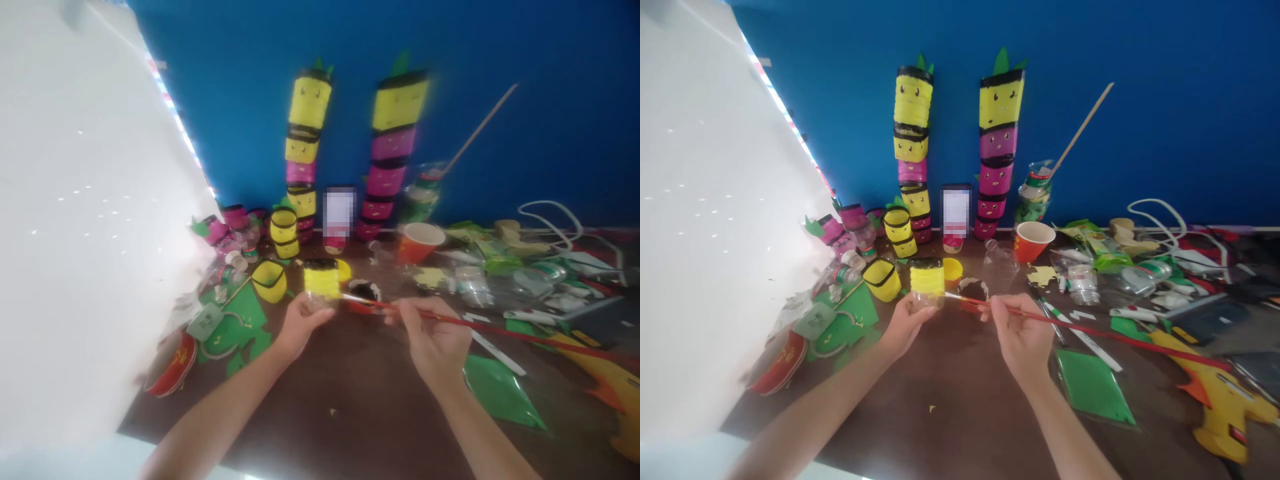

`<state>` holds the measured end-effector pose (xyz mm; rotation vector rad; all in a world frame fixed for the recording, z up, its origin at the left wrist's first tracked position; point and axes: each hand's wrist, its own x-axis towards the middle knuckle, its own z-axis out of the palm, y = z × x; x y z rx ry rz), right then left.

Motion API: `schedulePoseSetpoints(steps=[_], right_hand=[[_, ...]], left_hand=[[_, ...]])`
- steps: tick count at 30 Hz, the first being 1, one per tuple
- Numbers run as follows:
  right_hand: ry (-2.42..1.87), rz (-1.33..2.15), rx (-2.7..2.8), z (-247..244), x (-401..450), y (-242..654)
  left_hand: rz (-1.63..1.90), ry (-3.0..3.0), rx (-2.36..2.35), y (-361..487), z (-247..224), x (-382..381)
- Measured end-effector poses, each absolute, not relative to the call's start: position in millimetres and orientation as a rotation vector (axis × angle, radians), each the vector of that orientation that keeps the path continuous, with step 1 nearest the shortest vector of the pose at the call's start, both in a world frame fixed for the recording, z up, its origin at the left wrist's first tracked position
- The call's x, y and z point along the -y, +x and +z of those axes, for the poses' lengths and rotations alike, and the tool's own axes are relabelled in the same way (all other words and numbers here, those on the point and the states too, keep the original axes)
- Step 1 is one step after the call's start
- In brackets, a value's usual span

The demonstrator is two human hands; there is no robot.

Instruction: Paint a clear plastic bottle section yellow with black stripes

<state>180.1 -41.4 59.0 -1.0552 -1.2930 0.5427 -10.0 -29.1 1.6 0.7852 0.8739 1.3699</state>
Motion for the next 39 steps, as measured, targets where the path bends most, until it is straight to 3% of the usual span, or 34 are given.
schedulePoseSetpoints(steps=[21,39], right_hand=[[-0.917,0.403,1.354,60,45,177],[-0.984,0.49,1.331,63,47,175]], left_hand=[[1.375,0.747,-0.879,-9,5,30],[1.362,0.694,-0.8,-6,15,34]])
